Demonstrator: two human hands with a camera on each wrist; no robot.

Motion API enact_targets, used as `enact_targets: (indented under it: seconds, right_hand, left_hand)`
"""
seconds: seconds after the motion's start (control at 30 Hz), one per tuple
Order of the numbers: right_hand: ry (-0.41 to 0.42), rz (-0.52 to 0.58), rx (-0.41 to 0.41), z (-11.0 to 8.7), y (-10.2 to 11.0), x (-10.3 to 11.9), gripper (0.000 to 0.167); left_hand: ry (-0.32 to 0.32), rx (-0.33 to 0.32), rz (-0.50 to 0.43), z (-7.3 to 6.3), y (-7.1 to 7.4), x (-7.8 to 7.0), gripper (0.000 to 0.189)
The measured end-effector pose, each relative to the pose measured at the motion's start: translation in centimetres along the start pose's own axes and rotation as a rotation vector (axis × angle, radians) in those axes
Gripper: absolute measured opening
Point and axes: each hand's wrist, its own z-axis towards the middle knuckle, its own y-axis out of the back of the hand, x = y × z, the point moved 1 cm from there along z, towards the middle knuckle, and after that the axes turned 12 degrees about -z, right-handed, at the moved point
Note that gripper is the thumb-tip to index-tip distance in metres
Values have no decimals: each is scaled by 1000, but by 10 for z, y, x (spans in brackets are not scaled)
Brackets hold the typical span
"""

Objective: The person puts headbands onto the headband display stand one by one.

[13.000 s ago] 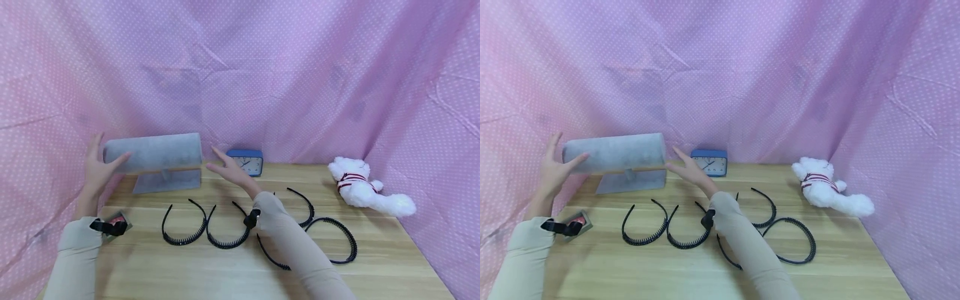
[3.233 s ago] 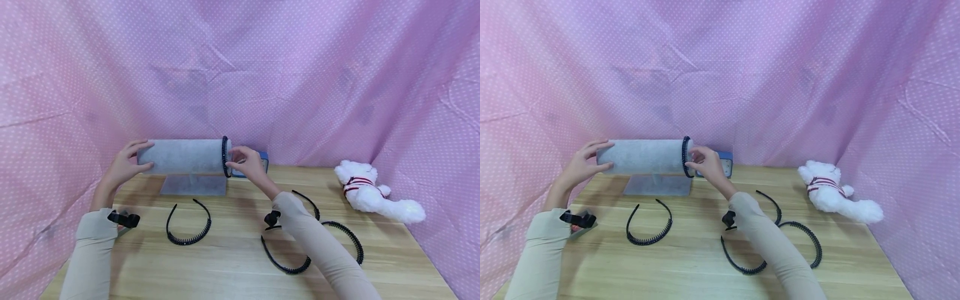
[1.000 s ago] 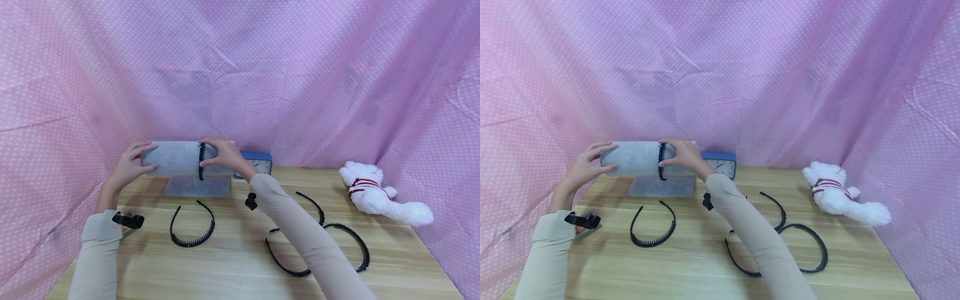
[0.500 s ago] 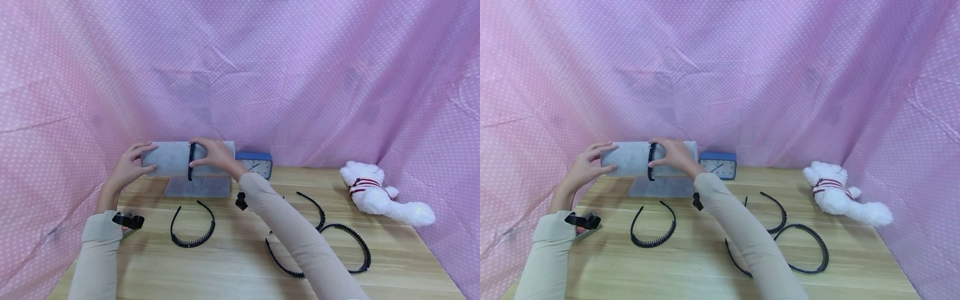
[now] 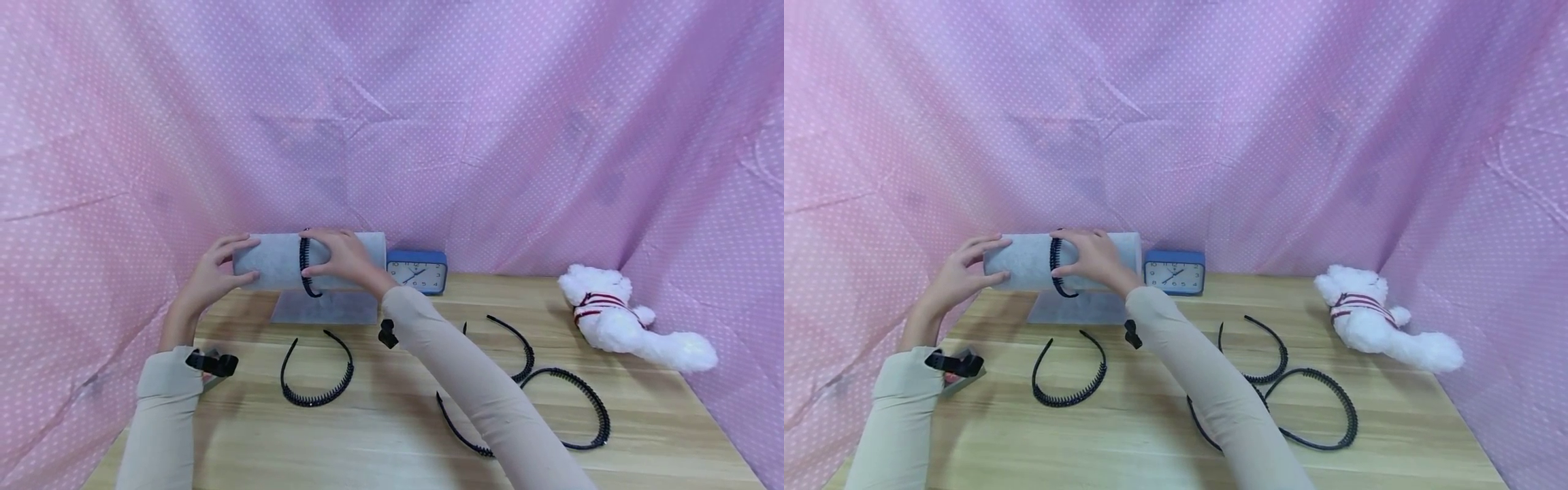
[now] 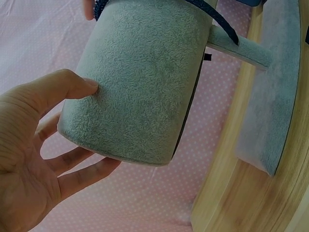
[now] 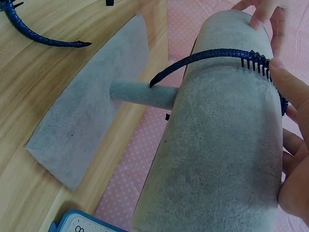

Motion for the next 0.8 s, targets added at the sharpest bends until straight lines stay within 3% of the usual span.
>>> enact_targets:
  seconds: [0.33,0.8]
  right_hand:
    - [30,72,-17,-6,-1,-5,78]
    - [131,204,-26,-39,10,-16,73]
  left_hand:
    - [18,2,5,-1,-1,-2,63]
    - [4,0,0,1,0,1,62]
